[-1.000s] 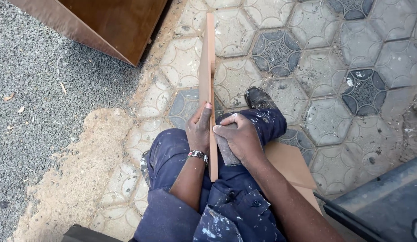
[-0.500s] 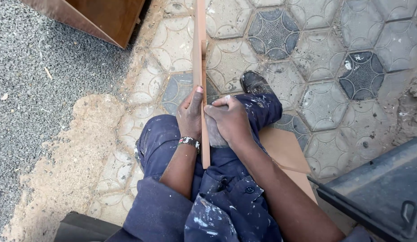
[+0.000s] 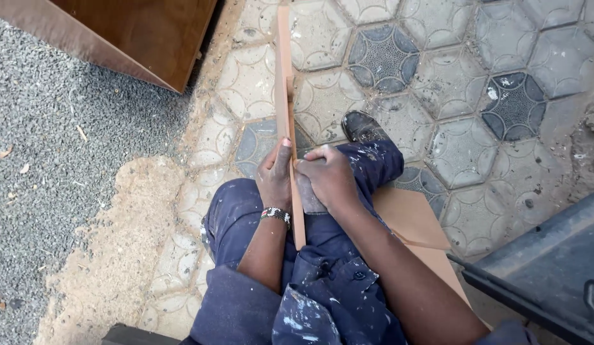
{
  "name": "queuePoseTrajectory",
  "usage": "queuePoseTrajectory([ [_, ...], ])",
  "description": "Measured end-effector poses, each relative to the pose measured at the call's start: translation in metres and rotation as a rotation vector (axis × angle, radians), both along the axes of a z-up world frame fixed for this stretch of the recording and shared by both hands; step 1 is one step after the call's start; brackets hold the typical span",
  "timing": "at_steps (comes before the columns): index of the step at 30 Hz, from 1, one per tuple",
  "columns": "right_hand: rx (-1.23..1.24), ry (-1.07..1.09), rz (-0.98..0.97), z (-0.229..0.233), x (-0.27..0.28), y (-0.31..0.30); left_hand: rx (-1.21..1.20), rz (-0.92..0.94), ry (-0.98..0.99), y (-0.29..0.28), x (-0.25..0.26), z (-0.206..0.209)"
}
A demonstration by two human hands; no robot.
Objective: The person sits on the ground and sands a rectangular wooden board using a sanding block. They hold the board with their left hand and rub the sanding block along the edges and surfaces with their right hand.
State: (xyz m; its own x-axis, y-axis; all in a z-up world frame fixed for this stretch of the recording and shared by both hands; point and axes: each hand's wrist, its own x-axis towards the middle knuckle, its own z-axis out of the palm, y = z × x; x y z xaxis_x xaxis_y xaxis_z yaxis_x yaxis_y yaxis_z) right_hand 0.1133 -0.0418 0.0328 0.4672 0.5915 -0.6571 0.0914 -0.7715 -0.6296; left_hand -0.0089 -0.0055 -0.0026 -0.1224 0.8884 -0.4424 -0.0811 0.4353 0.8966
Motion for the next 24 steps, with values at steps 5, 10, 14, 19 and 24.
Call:
queuePoseTrajectory([
  [5, -0.001, 0.071, 0.007, 0.034, -0.01, -0.027, 0.02, 0.003, 0.086, -0.004, -0.008, 0.007],
  [10, 0.076, -0.012, 0.069, 0.01, -0.001, -0.008, 0.063, 0.01, 0.076, -0.004, -0.002, 0.0],
  [14, 0.019, 0.011, 0.043, 0.027, -0.006, -0.021, 0.043, 0.022, 0.069, -0.01, -0.006, 0.009],
  [19, -0.021, -0.035, 0.059, 0.01, 0.006, 0.002, 0.067, 0.042, 0.037, -0.004, 0.001, 0.009],
  [24, 0.004, 0.054, 0.067, 0.016, 0.007, 0.006, 0.079, 0.059, 0.022, -0.001, -0.003, 0.002],
])
